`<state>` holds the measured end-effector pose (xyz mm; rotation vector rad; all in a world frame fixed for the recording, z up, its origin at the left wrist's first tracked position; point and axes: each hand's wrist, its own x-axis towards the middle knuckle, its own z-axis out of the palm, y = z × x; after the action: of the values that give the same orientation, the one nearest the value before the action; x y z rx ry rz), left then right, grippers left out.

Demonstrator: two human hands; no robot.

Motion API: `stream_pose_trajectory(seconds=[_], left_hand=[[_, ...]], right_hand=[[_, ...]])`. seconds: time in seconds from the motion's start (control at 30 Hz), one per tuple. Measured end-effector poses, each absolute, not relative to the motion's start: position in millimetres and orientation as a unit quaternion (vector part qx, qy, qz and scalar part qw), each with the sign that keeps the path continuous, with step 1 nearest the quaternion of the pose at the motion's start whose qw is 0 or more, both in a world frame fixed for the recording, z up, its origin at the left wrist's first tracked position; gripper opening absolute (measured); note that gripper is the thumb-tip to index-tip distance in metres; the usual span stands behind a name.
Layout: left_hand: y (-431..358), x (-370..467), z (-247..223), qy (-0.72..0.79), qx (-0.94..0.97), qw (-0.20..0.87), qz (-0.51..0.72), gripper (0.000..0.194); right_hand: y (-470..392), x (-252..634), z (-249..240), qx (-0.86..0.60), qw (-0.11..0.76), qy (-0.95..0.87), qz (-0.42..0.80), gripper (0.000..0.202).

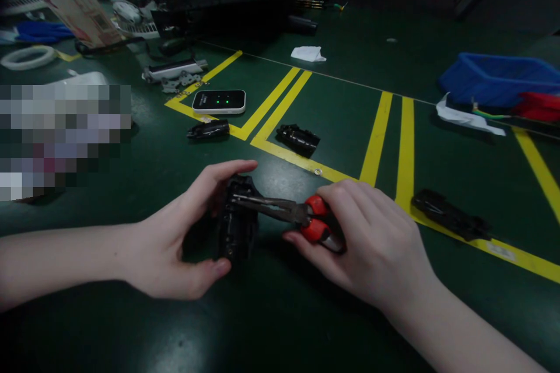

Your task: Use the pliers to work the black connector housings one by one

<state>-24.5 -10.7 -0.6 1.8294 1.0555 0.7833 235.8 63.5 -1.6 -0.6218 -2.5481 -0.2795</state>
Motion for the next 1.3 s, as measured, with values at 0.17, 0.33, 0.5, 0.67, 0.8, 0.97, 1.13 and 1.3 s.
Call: stream_pose_trajectory(seconds=[0.17, 0.33, 0.5, 0.67, 0.8, 0.97, 1.13, 1.3], left_hand=[[-4.6, -23.2, 2.9, 0.416, 0.702, 0.498, 0.293, 0.096], [0.3, -22.5, 4.5, 0.420, 0.691, 0.518, 0.278, 0.079], [0.4, -23.3, 4.4, 0.472, 0.750, 0.384, 0.257, 0.083], [-0.2, -20.7, 6.5, 0.486, 0.788, 0.316, 0.206, 0.087], [1.6, -19.6, 6.5, 0.479, 0.814, 0.276, 0.178, 0.069], [2.5, -22.7, 1.2, 0.437, 0.843, 0.262, 0.173, 0.066], [1.8, -22.9, -1.7, 0.423, 0.857, 0.244, 0.166, 0.065], [1.9, -21.7, -2.2, 0.434, 0.853, 0.230, 0.177, 0.063]], right_hand=[[61.9, 234.3, -3.4, -0.234, 0.227, -0.940, -0.101, 0.035], [62.3, 234.5, -4.9, -0.226, 0.223, -0.942, -0.112, 0.036], [65.2, 235.1, -6.6, -0.208, 0.215, -0.948, -0.105, 0.026], [67.3, 235.2, -3.4, -0.182, 0.203, -0.954, -0.127, 0.023], [68.9, 234.1, -1.0, -0.176, 0.193, -0.953, -0.153, 0.011], [70.5, 231.5, 1.9, -0.176, 0.186, -0.946, -0.198, 0.007], [67.1, 228.5, 4.8, -0.185, 0.177, -0.942, -0.215, 0.005], [63.9, 227.9, 5.8, -0.189, 0.158, -0.949, -0.197, 0.006]])
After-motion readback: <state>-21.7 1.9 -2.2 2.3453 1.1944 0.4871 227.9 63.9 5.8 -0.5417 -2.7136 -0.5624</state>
